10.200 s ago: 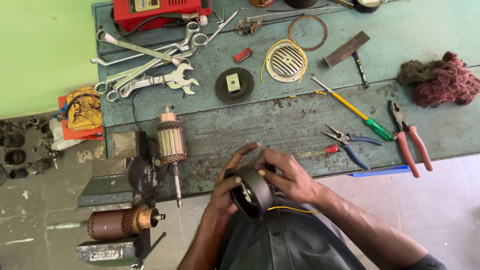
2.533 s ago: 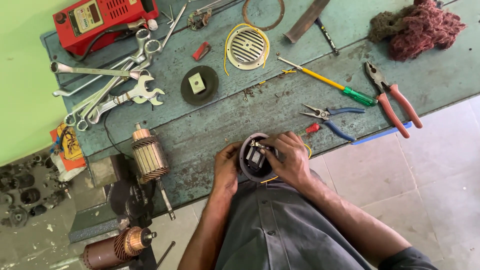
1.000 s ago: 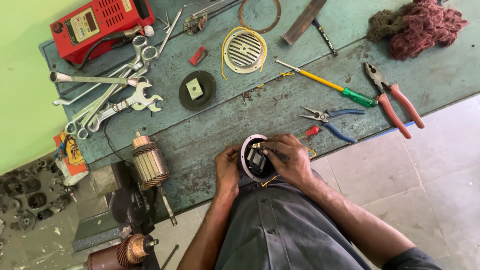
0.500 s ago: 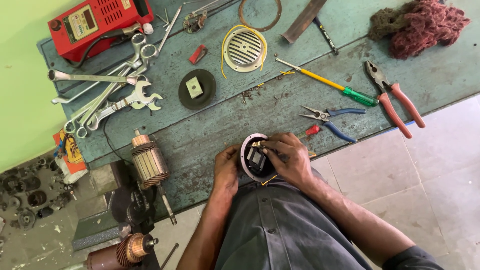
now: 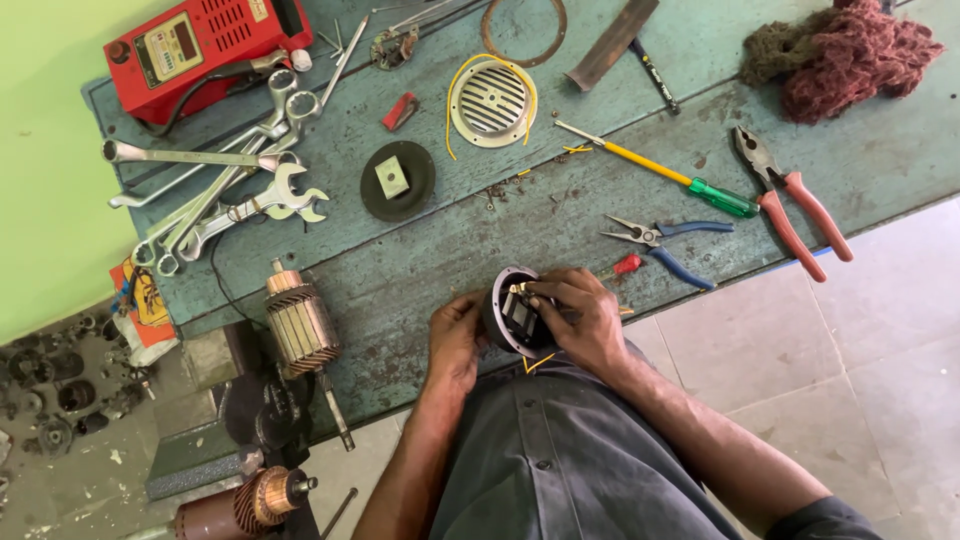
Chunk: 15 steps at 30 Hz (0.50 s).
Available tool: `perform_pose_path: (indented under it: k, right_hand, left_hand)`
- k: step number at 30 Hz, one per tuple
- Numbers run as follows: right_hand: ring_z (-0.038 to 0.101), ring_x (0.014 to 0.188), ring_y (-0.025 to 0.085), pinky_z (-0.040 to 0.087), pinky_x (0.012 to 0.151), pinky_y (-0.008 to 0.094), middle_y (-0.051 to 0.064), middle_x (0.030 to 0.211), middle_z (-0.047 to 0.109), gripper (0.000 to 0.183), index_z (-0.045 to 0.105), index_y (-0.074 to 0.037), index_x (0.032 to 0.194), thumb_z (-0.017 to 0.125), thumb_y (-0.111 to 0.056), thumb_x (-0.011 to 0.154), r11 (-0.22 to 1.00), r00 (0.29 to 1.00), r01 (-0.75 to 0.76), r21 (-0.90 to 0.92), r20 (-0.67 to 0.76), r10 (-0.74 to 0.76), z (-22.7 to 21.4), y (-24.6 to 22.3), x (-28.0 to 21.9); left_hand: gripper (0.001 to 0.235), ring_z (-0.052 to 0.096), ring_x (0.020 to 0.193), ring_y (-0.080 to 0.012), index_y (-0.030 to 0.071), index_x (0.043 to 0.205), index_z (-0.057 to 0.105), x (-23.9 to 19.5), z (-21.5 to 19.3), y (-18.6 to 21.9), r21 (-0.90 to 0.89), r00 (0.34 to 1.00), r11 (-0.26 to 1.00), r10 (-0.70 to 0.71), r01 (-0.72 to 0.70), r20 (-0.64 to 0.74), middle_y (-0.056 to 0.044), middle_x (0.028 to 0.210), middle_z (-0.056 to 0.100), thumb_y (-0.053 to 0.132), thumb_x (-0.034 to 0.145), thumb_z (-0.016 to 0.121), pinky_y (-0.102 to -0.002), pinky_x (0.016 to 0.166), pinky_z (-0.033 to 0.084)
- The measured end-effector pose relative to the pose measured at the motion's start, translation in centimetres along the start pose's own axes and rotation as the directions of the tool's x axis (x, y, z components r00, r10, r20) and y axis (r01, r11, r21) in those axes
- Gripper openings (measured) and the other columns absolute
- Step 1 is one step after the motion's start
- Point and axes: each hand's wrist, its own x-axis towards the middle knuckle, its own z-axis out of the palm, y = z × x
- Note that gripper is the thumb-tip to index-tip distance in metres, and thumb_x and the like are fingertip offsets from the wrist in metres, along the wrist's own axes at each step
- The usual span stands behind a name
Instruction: Repairing a motor component by inserting wires into a housing and tightening them with a screwdriver.
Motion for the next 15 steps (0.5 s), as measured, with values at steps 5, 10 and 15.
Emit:
perform_pose_path:
  k: [5, 10, 15]
  right_hand:
    - [0.071, 0.103, 0.029, 0.057, 0.088, 0.039, 0.011, 0.111, 0.075, 0.022, 0.078, -0.008, 0.105, 0.078, -0.008, 0.083, 1.000, 1.000, 0.013, 0.013, -0.012, -0.012, -0.1, -0.3, 0.1]
    - [0.071, 0.105, 0.028, 0.057, 0.089, 0.038, 0.010, 0.111, 0.075, 0.022, 0.078, -0.008, 0.105, 0.078, -0.008, 0.083, 0.999, 1.000, 0.018, 0.027, -0.024, -0.017, -0.1, -0.3, 0.1]
    - [0.070, 0.105, 0.029, 0.057, 0.090, 0.039, 0.010, 0.111, 0.075, 0.023, 0.079, -0.009, 0.106, 0.078, -0.009, 0.083, 0.999, 0.999, 0.050, 0.021, -0.023, -0.049, -0.3, -0.8, 0.2]
  left_hand:
    - [0.023, 0.073, 0.079, -0.0166, -0.004, 0.112, 0.072, -0.4, 0.5, 1.0, 0.011, 0.999, 0.999, -0.040, 0.040, 0.011, -0.010, 0.095, 0.076, 0.010, 0.101, 0.057, -0.032, 0.073, 0.062]
    - [0.022, 0.072, 0.077, -0.0161, -0.005, 0.111, 0.072, 0.2, -0.3, 0.7, 0.009, 0.997, 0.999, -0.052, 0.052, 0.056, -0.010, 0.094, 0.075, 0.010, 0.102, 0.059, -0.031, 0.072, 0.061]
    - [0.020, 0.070, 0.074, -0.0147, -0.005, 0.109, 0.071, 0.8, -0.8, -0.1, -0.006, 0.996, 0.999, -0.032, 0.033, 0.085, -0.010, 0.092, 0.075, 0.008, 0.102, 0.058, -0.030, 0.069, 0.060]
